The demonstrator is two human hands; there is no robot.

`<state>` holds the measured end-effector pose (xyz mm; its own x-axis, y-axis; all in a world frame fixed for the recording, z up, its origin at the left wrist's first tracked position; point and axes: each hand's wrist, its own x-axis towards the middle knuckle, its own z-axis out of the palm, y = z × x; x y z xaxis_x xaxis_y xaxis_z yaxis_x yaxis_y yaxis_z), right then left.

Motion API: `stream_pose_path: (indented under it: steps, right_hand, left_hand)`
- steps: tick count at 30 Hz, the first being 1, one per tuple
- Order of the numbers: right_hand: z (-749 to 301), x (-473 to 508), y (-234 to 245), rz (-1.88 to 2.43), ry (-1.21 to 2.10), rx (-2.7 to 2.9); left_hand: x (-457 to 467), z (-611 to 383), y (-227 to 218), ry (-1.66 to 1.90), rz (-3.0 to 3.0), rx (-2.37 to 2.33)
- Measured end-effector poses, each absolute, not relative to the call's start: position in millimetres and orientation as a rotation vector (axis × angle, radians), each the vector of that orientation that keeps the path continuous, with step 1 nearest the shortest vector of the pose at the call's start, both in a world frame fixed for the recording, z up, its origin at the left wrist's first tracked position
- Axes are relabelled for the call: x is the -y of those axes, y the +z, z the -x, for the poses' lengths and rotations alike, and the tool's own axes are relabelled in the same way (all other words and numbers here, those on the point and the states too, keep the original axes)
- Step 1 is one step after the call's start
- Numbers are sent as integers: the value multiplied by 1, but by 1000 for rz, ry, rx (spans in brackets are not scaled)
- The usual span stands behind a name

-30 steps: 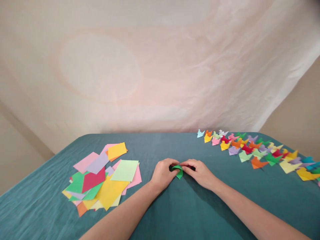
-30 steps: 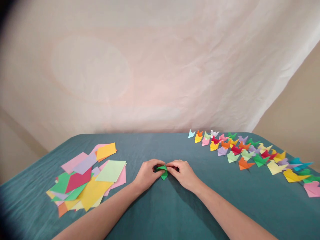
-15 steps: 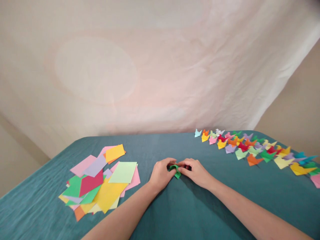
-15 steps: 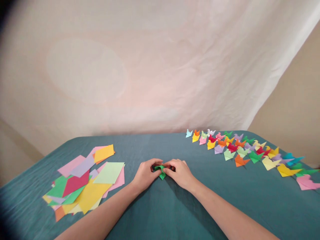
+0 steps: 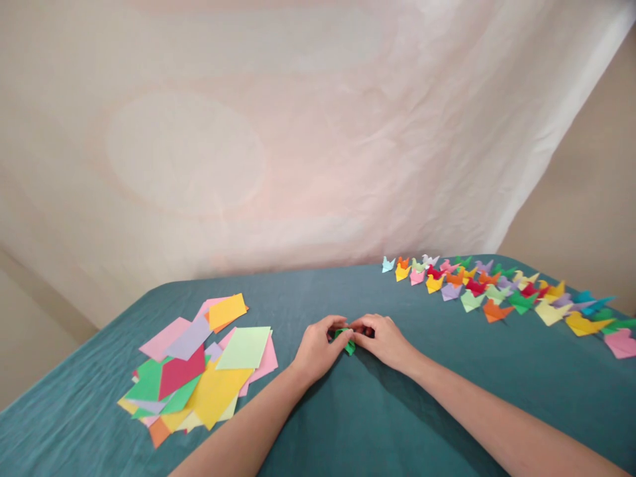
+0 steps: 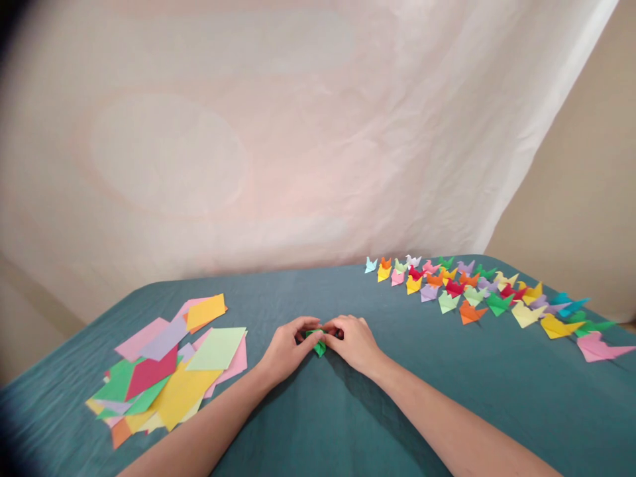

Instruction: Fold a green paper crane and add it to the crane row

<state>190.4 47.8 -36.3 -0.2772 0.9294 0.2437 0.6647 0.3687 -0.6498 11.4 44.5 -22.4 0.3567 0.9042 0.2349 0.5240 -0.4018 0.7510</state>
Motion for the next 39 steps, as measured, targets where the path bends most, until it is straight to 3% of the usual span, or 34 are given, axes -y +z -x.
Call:
stream_pose_path:
  steps: [39]
  right_hand:
    - [-190, -44, -35, 1370, 502, 2028]
  left_hand:
    - [-44, -9, -16, 847, -2235, -994]
